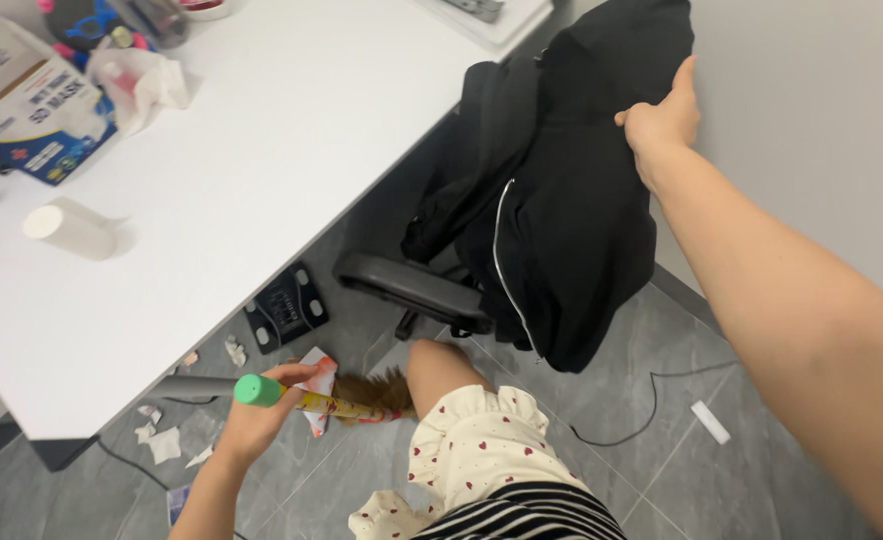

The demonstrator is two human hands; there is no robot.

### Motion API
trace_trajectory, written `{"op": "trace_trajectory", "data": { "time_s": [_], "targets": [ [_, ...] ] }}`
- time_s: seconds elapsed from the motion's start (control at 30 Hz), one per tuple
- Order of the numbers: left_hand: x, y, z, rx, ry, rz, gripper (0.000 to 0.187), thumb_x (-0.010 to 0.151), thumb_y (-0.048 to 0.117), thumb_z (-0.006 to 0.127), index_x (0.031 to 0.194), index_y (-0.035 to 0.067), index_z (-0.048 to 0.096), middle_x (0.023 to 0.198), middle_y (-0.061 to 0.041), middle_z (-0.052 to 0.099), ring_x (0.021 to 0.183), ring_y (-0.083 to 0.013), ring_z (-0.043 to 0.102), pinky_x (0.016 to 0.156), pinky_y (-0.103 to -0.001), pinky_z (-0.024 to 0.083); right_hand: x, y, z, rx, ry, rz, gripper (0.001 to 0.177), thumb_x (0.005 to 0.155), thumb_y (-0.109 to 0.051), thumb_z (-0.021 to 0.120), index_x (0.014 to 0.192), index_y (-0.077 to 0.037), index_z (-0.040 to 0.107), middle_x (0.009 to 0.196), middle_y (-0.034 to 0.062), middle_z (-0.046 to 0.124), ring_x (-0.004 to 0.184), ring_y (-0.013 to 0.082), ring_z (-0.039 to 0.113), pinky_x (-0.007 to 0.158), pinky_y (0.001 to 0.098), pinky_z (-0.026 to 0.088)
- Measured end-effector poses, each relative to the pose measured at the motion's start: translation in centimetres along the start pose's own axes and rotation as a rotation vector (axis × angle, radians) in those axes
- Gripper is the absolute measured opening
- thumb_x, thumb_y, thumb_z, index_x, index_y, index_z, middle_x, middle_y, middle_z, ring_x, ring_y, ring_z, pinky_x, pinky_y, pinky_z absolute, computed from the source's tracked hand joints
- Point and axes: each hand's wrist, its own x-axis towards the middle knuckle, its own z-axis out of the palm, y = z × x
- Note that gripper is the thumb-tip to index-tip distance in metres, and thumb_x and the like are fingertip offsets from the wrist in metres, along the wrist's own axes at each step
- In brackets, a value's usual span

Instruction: The person uses a broom to sweep paper scraps and debris into a pile on the floor, moving objects like a chair and a fan to reach the mess.

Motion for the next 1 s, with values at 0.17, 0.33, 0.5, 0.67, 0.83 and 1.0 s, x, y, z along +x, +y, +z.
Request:
{"op": "trace_trajectory", "data": {
  "time_s": [0.17, 0.33, 0.5, 0.67, 0.83, 1.0],
  "targets": [
    [-0.4, -0.6, -0.9, -0.017, 0.019, -0.016, 0.038, 0.081, 0.002, 0.06, 0.115, 0.004, 0.076, 0.112, -0.008, 0.08, 0.102, -0.0183, 0.073, 0.091, -0.033, 0.054, 0.1, -2.8, 5.5, -0.081, 0.031, -0.032, 0.106, 0.084, 0.012, 0.06, 0.167, -0.028, 0.006, 0.155, 0.0153, 0.048, 0.107, 0.013, 0.067, 0.09, 0.0306, 0.061],
    [-0.2, -1.5, -0.6, -0.047, 0.053, 0.064, 0.037, 0.081, 0.003, 0.062, 0.115, 0.003, 0.075, 0.115, -0.007, 0.078, 0.105, -0.017, 0.069, 0.092, -0.033, 0.053, -1.2, -4.7, 9.6, 0.021, 0.028, 0.084, 0.101, 0.086, 0.011, 0.051, 0.164, -0.031, 0.005, 0.147, 0.0098, 0.055, 0.093, 0.011, 0.075, 0.082, 0.0291, 0.064],
    [0.2, -0.3, 0.5, 0.055, 0.067, -0.067, 0.035, 0.083, 0.007, 0.062, 0.115, 0.009, 0.076, 0.117, -0.002, 0.077, 0.1, -0.0171, 0.072, 0.09, -0.033, 0.056, -3.2, -6.3, 13.6, 0.003, 0.162, 0.068, 0.097, 0.089, 0.0, 0.054, 0.163, -0.032, 0.0, 0.146, 0.0095, 0.055, 0.086, 0.0084, 0.067, 0.075, 0.0257, 0.061],
    [-1.3, 0.3, 1.9, -0.007, 0.064, -0.098, 0.038, 0.081, 0.006, 0.062, 0.115, 0.011, 0.077, 0.115, -0.003, 0.079, 0.09, -0.0183, 0.069, 0.081, -0.035, 0.056, -6.3, -9.7, 16.1, 0.08, 0.046, 0.229, 0.095, 0.092, -0.005, 0.048, 0.161, -0.032, -0.011, 0.129, 0.0034, 0.069, 0.083, 0.0113, 0.073, 0.075, 0.0285, 0.064],
    [-2.6, 0.0, 2.4, -0.001, 0.077, 0.017, 0.037, 0.079, 0.006, 0.063, 0.112, 0.011, 0.078, 0.107, -0.004, 0.081, 0.093, -0.014, 0.074, 0.085, -0.03, 0.056, -4.7, -8.9, 18.8, 0.094, 0.035, 0.187, 0.093, 0.097, -0.011, 0.048, 0.161, -0.029, -0.017, 0.116, 0.0022, 0.073, 0.089, 0.0134, 0.073, 0.08, 0.0298, 0.064],
    [-3.0, 0.5, 2.8, 0.001, 0.05, 0.06, 0.037, 0.079, 0.006, 0.066, 0.114, 0.01, 0.078, 0.104, -0.008, 0.081, 0.096, -0.0167, 0.074, 0.087, -0.03, 0.056, -3.6, -8.0, 18.1, 0.079, 0.055, 0.099, 0.093, 0.096, -0.012, 0.051, 0.159, -0.027, -0.015, 0.116, -0.0014, 0.072, 0.094, 0.0104, 0.069, 0.084, 0.029, 0.061]
  ]
}}
